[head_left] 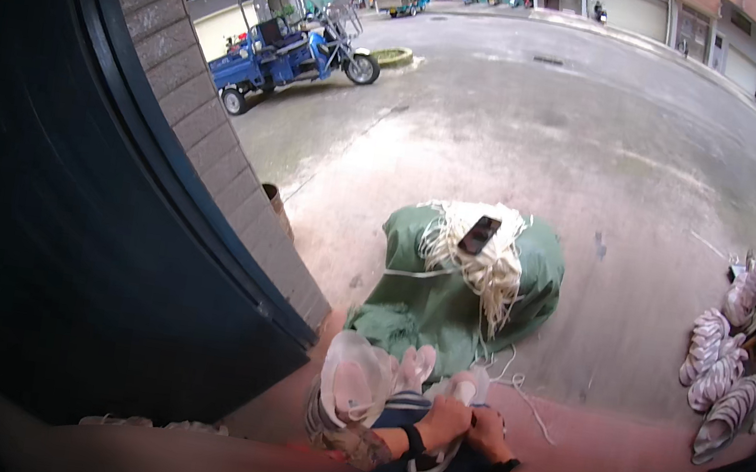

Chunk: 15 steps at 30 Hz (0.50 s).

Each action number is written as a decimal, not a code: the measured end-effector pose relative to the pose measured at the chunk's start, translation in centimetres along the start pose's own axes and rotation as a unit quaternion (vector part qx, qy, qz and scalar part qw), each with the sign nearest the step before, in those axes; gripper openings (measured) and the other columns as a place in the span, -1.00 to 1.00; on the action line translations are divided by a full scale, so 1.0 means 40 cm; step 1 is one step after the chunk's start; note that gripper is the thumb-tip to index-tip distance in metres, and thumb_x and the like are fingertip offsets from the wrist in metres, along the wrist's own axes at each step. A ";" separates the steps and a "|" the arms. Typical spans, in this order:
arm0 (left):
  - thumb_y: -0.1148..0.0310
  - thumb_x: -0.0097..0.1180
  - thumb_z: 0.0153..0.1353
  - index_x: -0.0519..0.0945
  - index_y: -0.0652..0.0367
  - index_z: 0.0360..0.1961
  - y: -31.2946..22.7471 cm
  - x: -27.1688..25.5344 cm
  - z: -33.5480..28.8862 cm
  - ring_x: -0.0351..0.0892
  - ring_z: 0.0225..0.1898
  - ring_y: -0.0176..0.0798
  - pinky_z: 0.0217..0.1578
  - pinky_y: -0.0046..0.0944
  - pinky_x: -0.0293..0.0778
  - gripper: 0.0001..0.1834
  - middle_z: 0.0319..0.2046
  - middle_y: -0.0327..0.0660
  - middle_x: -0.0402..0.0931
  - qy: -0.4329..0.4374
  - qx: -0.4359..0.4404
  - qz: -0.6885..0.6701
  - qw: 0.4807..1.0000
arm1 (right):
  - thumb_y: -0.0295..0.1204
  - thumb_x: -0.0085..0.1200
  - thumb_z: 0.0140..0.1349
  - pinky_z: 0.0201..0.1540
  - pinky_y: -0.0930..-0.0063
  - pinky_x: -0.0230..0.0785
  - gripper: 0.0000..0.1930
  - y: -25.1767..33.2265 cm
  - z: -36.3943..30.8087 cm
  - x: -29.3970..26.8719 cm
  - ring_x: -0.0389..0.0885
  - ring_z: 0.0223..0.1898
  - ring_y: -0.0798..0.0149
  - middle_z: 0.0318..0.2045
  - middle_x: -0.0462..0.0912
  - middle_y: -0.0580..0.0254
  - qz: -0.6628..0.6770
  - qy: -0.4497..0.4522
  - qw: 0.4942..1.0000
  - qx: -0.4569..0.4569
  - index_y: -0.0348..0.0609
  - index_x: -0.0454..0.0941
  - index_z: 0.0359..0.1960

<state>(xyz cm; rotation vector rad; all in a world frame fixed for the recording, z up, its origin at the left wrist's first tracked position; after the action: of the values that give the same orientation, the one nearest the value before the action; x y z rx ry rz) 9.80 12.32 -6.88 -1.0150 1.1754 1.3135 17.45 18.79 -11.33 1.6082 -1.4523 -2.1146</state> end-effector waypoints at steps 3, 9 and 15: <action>0.35 -0.06 -0.12 0.48 0.06 -0.58 0.000 0.009 -0.006 0.39 -0.57 -0.28 -0.61 -0.25 0.20 -0.91 -0.66 -0.31 0.37 -0.025 0.027 0.000 0.999 | -0.32 0.03 -0.14 -0.42 0.24 0.30 -0.83 0.013 0.000 -0.011 0.50 -0.45 -0.02 -0.55 0.52 -0.01 0.025 -0.005 1.000 0.012 -0.13 0.51 -0.56; 0.32 -0.03 -0.07 0.48 0.11 -0.54 -0.001 -0.125 -0.069 0.47 -0.51 -0.20 -0.60 -0.21 0.26 -0.88 -0.61 -0.20 0.39 0.103 0.017 -0.093 0.990 | -0.30 0.02 -0.10 -0.40 0.11 0.29 -0.79 -0.001 -0.029 -0.007 0.47 -0.46 -0.09 -0.57 0.51 -0.06 0.054 -0.015 0.998 0.029 -0.22 0.49 -0.59; 0.24 -0.12 0.14 0.42 0.23 -0.50 0.152 -0.244 -0.410 0.48 -0.44 -0.05 -0.44 -0.11 0.34 -0.75 -0.53 -0.05 0.43 0.246 -0.069 -0.438 0.862 | -0.37 0.05 -0.12 -0.18 0.21 0.22 -0.75 0.019 -0.086 -0.005 0.39 -0.18 0.03 -0.36 0.48 0.09 -0.087 -0.106 0.991 -0.003 -0.14 0.45 -0.35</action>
<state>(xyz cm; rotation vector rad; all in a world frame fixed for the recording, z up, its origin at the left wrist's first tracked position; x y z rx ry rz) 3.77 -5.19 0.73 -1.7847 0.7819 0.4099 19.95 16.42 -10.55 1.6040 -1.4069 -2.4499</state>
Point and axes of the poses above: each hand's wrist, its own z-axis towards the middle knuckle, its own x-axis out of the palm, y = z × x, the point moved 4 cm from there along z, towards the middle knuckle
